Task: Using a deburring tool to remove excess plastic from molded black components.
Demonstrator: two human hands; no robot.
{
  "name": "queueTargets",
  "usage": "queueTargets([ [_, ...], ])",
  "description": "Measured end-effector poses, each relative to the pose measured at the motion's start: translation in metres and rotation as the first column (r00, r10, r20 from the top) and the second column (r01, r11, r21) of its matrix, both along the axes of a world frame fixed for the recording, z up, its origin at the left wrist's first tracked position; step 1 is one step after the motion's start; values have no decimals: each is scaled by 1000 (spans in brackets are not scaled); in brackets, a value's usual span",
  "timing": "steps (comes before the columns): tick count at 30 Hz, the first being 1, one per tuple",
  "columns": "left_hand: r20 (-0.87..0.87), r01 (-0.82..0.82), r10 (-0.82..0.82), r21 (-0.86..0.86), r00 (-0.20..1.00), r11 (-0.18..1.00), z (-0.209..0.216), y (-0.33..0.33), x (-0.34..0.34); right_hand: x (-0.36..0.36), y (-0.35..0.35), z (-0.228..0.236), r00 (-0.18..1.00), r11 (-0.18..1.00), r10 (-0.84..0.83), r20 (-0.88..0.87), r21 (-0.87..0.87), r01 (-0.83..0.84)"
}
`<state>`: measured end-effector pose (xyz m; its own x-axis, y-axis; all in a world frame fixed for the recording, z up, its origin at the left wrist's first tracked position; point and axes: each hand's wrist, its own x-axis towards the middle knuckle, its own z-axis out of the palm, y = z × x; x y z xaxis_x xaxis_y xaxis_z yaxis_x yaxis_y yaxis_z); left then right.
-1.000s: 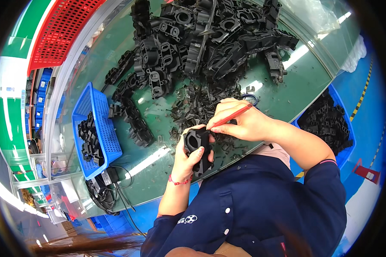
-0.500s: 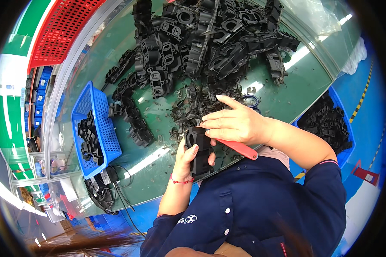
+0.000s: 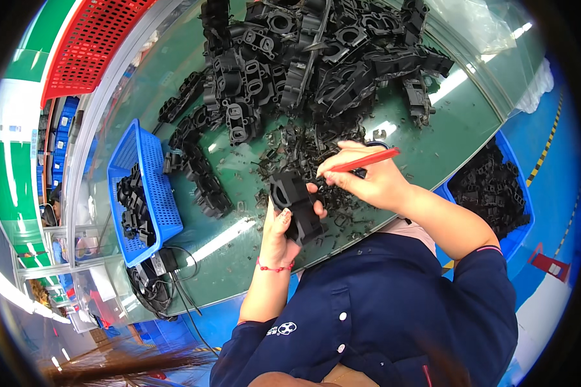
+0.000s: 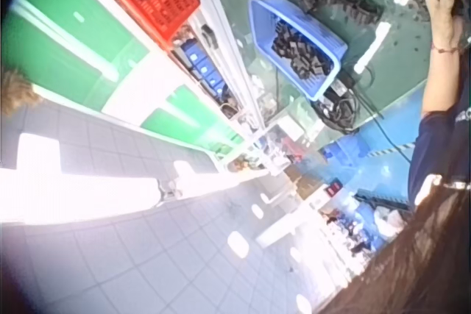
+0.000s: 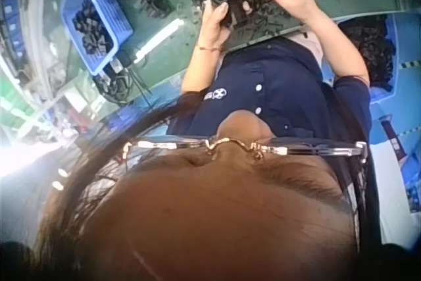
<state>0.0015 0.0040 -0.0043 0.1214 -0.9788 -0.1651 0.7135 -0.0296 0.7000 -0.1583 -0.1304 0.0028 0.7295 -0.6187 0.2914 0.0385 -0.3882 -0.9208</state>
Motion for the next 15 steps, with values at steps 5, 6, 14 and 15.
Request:
queueTargets([
  [5,20,9,-11,99,1000,995,-12,3,5,8,19,3,970,934,112,215,311,-176],
  [6,-21,10,-8,91,1000,996,-9,3,5,7,18,3,977,949,114,178,272,-161],
  [14,5,43,-43,-22,999,999,-6,2,4,4,13,13,985,973,168,22,154,-170],
  [15,15,57,-56,-24,998,998,-9,3,6,4,13,13,983,973,180,24,142,-182],
])
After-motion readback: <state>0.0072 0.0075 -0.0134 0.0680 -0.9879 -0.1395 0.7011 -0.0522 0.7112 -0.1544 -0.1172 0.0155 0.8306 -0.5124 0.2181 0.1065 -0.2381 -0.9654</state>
